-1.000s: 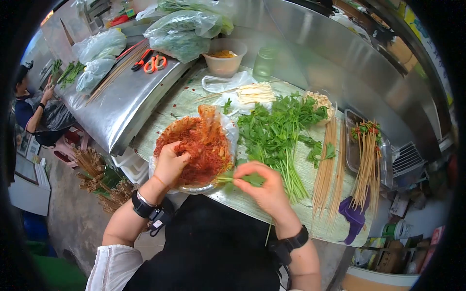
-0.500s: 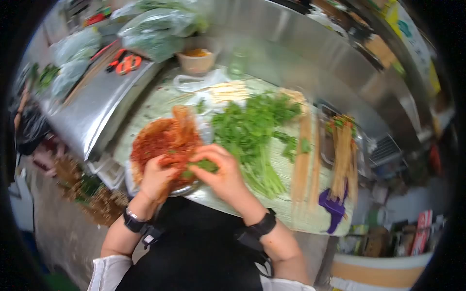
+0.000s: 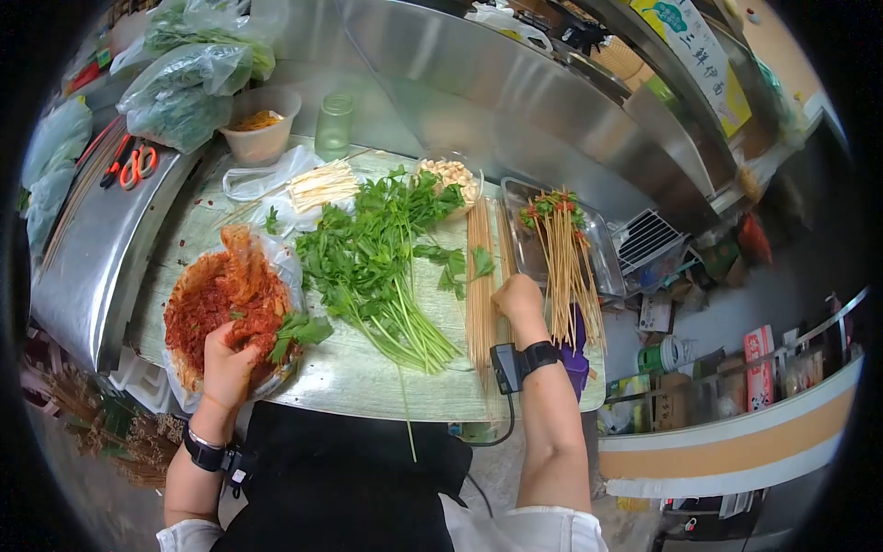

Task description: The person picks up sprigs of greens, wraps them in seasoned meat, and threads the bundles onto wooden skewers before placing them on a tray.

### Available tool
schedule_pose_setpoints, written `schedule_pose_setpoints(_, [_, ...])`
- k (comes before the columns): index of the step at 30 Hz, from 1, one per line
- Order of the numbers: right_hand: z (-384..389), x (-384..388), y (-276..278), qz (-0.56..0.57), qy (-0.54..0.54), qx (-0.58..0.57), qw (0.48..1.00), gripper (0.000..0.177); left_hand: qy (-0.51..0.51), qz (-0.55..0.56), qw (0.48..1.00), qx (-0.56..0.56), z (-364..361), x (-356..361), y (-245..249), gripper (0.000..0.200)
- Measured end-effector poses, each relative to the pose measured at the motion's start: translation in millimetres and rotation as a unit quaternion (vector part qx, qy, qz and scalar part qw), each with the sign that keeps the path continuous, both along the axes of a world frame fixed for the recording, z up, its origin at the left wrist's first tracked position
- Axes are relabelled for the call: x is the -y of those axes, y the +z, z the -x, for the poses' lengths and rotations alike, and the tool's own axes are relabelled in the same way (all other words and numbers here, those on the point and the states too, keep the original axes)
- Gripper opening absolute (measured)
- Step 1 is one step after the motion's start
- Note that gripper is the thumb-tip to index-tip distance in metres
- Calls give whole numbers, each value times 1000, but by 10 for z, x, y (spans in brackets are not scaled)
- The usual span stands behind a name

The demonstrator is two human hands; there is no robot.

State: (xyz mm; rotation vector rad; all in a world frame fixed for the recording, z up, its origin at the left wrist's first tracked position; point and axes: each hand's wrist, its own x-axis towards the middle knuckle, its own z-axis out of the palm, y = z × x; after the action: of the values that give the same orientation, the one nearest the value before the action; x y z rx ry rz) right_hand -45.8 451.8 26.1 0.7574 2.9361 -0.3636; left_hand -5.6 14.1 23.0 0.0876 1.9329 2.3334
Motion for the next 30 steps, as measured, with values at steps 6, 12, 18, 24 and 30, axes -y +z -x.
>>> schedule_pose_setpoints(6, [0,23,47,-2,11,20,1000,21,2,-2,1000,0,-19,38,-15,22])
schedule_pose_setpoints(12, [-43,-3,-31,156,-78,-52,983,22,5,10,1000,-18,0,41,73,23])
schedule_pose_setpoints(18, [-160,-114,35,208,-54,-129,968,17,36,-35,998,-23,-5,46,89,21])
schedule_pose_setpoints(24, [-283,384,751,540,-17,-234,809,10,101,-201,974,12,-14,38,42,23])
schedule_pose_setpoints(30, [-513,1602,655,648,40,-327,686,11,144,-339,927,71,-15,-162,147,24])
